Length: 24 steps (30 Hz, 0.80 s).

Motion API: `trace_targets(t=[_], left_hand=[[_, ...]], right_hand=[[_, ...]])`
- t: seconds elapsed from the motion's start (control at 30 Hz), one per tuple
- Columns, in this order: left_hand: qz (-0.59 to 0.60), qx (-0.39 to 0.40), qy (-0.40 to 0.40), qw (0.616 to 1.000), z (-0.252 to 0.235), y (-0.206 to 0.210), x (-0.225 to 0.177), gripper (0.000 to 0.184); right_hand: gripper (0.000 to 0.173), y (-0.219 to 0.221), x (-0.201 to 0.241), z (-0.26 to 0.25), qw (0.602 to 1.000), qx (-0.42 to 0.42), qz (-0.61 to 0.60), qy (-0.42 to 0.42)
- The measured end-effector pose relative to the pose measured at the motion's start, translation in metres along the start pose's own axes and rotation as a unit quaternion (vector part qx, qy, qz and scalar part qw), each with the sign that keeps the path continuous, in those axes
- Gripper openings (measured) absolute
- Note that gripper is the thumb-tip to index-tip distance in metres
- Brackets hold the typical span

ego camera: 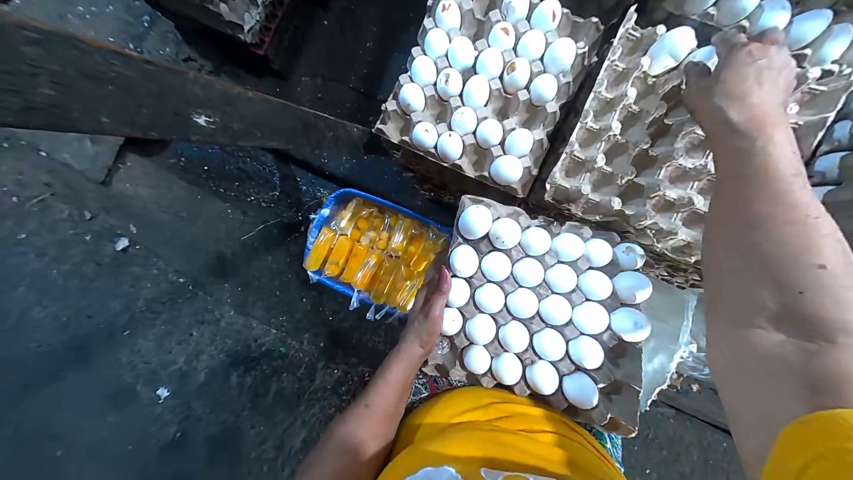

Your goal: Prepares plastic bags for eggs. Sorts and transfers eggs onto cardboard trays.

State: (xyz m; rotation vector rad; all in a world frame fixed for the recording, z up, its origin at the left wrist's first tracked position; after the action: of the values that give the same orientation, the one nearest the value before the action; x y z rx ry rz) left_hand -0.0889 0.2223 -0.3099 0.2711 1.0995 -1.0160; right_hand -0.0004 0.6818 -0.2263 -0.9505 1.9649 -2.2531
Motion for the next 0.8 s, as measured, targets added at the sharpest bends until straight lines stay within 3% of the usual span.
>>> trace_targets(t=[0.1,0.2,0.3,0.4,0.5,0.63,0.7,0.73,0.8], left_hand=[[-0.003,-0.004,-0.003,1.0,0.001,0.001,-0.002,0.062],[-0.009,0.006,0.001,1.0,-0.001,0.002,-0.002,0.062],[-0.012,0.004,0.006,1.0,0.0,0.004,-0.002,0.061],[-0.006,0.003,0.017,1.0,0.002,0.005,-0.002,0.06],[0.001,0.001,0.015,1.0,0.002,0.005,-0.002,0.059],[0.006,0.003,0.008,1.0,0.001,0.003,0.0,0.059],[0.003,0.004,0.007,1.0,0.002,0.002,0.001,0.06],[0.003,0.005,0.008,1.0,0.002,0.002,0.001,0.06],[0.002,0.005,0.008,1.0,0.002,0.002,-0.001,0.06]], right_hand=[[0.056,-0.002,0.045,0.035,0.996,-0.011,-0.054,-0.067],[0.053,0.022,0.096,0.097,0.976,0.121,-0.093,-0.156],[0.056,0.065,0.122,0.14,0.953,0.215,-0.034,-0.213],[0.051,0.096,0.136,0.147,0.944,0.248,0.041,-0.213],[0.043,0.106,0.136,0.142,0.944,0.253,0.037,-0.207],[0.045,0.091,0.115,0.123,0.929,0.255,-0.165,-0.213],[0.037,0.077,0.104,0.119,0.872,0.294,-0.361,-0.152],[0.028,0.073,0.098,0.12,0.816,0.315,-0.474,-0.101],[0.034,0.069,0.088,0.124,0.699,0.349,-0.624,-0.019]])
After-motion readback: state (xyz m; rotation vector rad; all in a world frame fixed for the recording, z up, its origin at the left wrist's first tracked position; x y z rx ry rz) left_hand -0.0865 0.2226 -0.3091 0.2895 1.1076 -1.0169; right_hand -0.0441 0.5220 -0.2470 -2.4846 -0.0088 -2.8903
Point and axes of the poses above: each hand's wrist, its own z-axis away from the middle knuckle, its own y-axis out of the palm, x = y × z, the point moved 4 cm from there along -z, towards the middle knuckle, and after that the axes turned 15 degrees about -z, right-handed, at the moved point
